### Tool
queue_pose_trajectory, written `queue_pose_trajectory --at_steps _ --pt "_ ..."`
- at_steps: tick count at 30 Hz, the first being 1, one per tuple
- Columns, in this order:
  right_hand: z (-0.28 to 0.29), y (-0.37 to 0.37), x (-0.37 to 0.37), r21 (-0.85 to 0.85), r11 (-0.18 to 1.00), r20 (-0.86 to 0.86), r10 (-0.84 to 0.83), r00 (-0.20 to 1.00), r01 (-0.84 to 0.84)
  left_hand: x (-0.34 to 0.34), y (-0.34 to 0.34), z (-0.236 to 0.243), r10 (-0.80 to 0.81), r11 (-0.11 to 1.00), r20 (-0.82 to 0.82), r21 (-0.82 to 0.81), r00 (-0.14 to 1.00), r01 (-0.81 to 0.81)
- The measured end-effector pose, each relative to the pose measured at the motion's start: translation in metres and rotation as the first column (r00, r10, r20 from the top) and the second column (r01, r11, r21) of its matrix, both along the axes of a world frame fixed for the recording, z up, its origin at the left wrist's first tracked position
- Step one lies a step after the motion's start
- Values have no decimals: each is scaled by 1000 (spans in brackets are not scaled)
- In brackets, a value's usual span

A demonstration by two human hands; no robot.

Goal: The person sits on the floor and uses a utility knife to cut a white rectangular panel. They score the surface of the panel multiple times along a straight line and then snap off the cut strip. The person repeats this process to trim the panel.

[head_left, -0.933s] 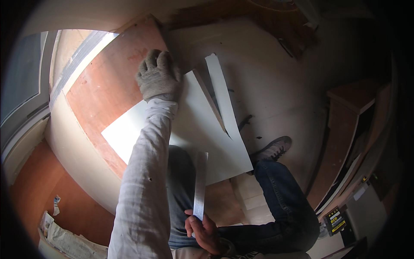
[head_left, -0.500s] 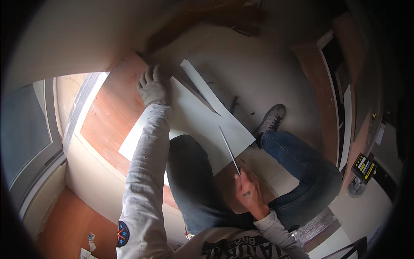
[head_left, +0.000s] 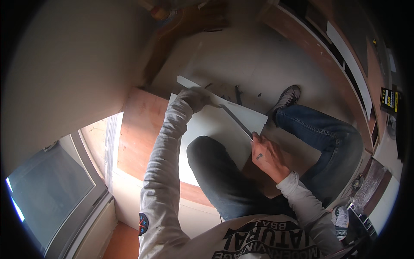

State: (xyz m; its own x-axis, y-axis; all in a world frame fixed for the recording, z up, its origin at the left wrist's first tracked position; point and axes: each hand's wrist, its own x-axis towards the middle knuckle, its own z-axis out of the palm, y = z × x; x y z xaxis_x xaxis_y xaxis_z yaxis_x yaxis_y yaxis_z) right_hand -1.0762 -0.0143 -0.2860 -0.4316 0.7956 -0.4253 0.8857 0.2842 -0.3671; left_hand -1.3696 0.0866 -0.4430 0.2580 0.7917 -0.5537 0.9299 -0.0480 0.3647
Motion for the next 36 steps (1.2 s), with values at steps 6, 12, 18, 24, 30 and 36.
queue_pose_trajectory --at_steps 6,12,18,24,30,36 --pt "-42 9 -33 -3 998 -2 68 998 -68 -2 16 12 292 900 249 -399 923 -176" --pt "-65 9 -38 27 997 -26 78 997 -77 -3 32 3 153 853 224 -521 962 -14" --pt "-80 9 -31 61 997 23 43 999 -44 17 33 -9 28 869 -12 -493 1000 -30" --pt "-75 -2 -28 94 993 18 67 998 -69 15 35 -20 -16 851 -10 -525 1000 8" --pt "-77 -2 -31 38 991 127 123 984 -128 8 36 -49 -400 860 -37 -360 916 361" --pt "-91 -5 -26 148 975 177 140 974 -167 21 39 -37 -330 856 -109 -453 938 249"
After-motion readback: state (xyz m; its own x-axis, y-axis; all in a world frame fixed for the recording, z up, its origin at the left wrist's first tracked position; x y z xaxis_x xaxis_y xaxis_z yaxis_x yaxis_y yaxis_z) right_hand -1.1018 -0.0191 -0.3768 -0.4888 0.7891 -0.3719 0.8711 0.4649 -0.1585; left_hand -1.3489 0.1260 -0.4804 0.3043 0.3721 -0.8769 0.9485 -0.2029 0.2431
